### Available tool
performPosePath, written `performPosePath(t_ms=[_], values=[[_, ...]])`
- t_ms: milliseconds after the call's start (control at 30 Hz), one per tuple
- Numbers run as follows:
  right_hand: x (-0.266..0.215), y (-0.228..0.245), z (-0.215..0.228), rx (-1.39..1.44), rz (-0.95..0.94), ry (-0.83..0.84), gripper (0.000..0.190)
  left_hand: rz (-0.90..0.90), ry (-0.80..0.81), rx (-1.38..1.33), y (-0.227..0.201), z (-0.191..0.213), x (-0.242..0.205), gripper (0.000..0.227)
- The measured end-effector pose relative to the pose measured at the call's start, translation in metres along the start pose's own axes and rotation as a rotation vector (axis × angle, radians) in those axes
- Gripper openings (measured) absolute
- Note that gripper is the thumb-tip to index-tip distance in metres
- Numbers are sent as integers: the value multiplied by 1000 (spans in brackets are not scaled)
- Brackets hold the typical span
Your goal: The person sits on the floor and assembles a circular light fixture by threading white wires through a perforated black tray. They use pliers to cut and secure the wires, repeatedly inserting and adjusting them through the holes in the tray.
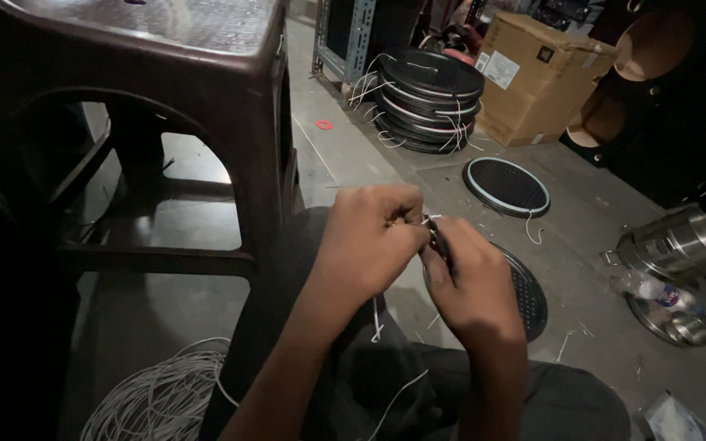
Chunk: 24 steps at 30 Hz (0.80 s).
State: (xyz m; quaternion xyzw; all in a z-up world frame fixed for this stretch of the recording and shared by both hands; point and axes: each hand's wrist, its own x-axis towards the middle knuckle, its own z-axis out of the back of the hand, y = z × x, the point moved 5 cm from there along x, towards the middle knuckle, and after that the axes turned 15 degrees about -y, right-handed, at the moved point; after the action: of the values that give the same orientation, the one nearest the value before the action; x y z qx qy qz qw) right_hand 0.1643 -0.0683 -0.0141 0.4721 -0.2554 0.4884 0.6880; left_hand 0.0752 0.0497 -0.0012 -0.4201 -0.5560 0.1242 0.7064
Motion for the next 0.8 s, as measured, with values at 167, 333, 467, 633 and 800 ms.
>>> performPosePath(t_ms=[167,333,467,633,800], values=[[-1,-10,-4,7,-126,44,22,-4,-5,22,-1,-1,-1,13],[-1,-20,-3,-39,-279,1,18,120,129,-26,1,-5,1,21],[-1,-24,-3,24,-360,-74,23,-55,-37,-19,-14,-10,-3,29],[-5,-32,-13,205,-501,-117,12,-167,-190,-79,-17,-16,-14,25],[-10,-26,-28,395,-446,-194,22,-237,-271,-65,-15,-14,-18,20]])
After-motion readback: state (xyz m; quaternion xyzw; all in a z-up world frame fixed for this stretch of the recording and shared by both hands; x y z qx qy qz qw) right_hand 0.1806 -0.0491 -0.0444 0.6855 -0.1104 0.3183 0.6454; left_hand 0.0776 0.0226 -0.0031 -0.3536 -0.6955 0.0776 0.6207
